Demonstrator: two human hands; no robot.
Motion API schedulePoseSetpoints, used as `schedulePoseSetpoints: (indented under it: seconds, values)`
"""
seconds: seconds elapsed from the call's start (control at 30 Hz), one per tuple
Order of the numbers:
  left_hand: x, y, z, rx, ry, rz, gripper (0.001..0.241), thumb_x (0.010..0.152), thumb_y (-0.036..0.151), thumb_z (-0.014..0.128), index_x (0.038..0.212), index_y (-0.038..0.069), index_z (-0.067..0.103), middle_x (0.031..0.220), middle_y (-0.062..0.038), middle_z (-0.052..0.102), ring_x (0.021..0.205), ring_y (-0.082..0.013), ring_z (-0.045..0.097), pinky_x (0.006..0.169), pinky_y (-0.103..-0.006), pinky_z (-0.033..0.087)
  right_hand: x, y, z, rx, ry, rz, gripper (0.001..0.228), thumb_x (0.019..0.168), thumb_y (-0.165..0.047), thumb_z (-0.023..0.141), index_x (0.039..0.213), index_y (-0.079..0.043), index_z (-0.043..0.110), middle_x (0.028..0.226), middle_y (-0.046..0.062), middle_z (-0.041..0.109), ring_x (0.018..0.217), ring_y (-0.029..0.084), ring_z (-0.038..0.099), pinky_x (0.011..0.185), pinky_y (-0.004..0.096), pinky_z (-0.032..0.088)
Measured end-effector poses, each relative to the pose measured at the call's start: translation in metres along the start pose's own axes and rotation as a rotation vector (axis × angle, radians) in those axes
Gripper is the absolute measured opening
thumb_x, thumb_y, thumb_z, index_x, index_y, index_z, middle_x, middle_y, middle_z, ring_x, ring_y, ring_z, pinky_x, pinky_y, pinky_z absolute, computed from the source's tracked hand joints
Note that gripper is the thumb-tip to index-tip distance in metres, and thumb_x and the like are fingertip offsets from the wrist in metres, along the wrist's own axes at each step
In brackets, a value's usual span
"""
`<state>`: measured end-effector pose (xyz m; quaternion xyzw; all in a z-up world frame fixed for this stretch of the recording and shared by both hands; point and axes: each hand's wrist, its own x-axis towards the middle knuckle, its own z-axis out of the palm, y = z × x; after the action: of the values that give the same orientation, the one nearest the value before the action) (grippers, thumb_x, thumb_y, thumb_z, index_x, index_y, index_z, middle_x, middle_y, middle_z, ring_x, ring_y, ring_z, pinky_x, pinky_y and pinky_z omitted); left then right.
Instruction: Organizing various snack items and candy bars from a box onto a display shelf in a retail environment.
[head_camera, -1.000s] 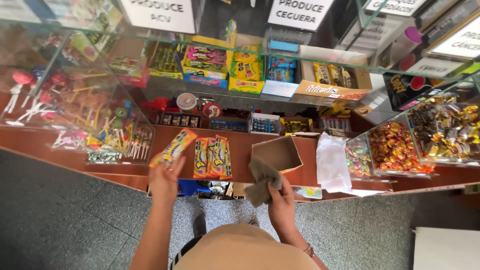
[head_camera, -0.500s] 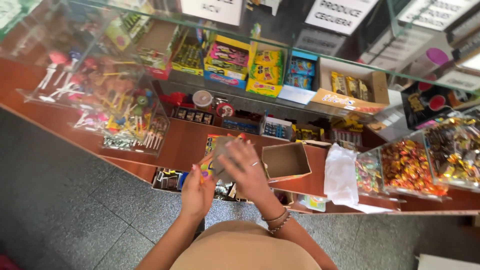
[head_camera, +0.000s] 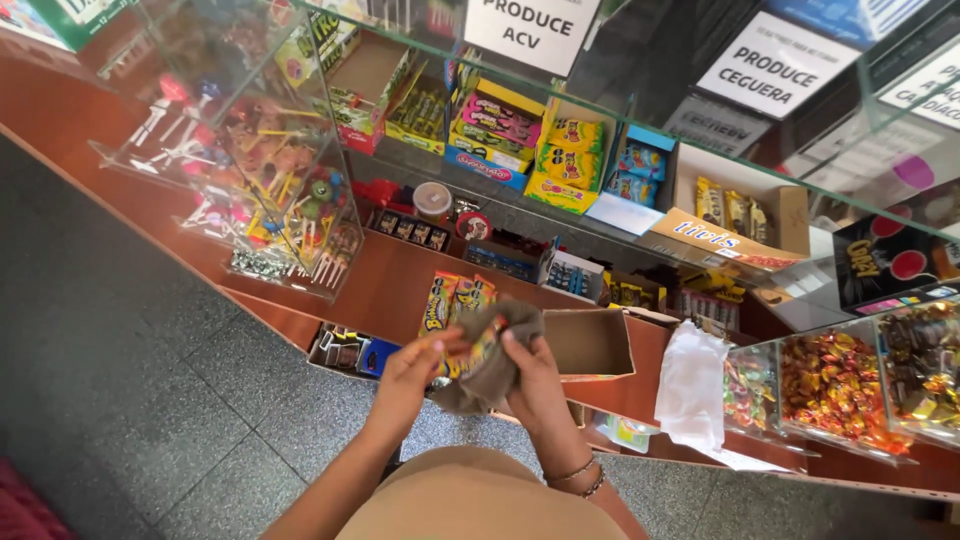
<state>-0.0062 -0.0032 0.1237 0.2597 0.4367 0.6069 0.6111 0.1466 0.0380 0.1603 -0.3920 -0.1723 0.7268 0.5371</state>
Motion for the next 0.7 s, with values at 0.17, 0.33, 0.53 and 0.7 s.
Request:
schedulePoseSetpoints:
  seconds: [0.17, 0.33, 0.53, 0.7]
  values:
    - [0.001, -0.035, -0.04, 0.555, 0.002, 0.051, 0.025, 0.095, 0.02, 0.068, 0.115, 0.023, 0.084, 0.092, -0.008, 0.084, 0.084, -0.0123, 0.076, 0.072, -0.03, 0.064, 0.027, 0.013, -0.041, -0.395, 0.09, -0.363, 0.035, 0.083, 0.0, 0.081, 0.117, -0.005, 0.073, 0.094, 0.008, 0.073, 0.085, 0.017, 0.068, 0.083, 0.033, 0.057]
    - [-0.003, -0.03, -0.041, 0.573, -0.128, -0.154, 0.029, 0.089, 0.008, 0.071, 0.116, 0.01, 0.08, 0.098, -0.008, 0.085, 0.072, -0.015, 0.076, 0.066, -0.0286, 0.067, 0.043, 0.019, -0.073, -0.476, 0.177, -0.33, 0.029, 0.083, 0.001, 0.079, 0.11, -0.007, 0.075, 0.107, 0.008, 0.076, 0.095, 0.02, 0.069, 0.083, 0.034, 0.058]
    - [0.019, -0.032, -0.069, 0.344, -0.052, -0.135, 0.03, 0.088, 0.0, 0.072, 0.117, 0.003, 0.077, 0.106, -0.018, 0.081, 0.086, -0.0253, 0.078, 0.072, -0.0381, 0.069, 0.033, 0.012, -0.047, -0.46, 0.366, -0.475, 0.025, 0.089, -0.009, 0.077, 0.113, -0.012, 0.073, 0.105, 0.006, 0.071, 0.097, 0.018, 0.063, 0.087, 0.035, 0.054]
    - [0.039, -0.013, -0.102, 0.252, 0.13, -0.057, 0.033, 0.09, -0.001, 0.072, 0.122, 0.0, 0.073, 0.108, -0.023, 0.077, 0.086, -0.0297, 0.075, 0.071, -0.0435, 0.067, 0.03, 0.005, -0.039, -0.318, 0.497, -0.398, 0.036, 0.096, -0.016, 0.074, 0.132, -0.014, 0.067, 0.109, 0.01, 0.071, 0.095, 0.022, 0.068, 0.086, 0.042, 0.058]
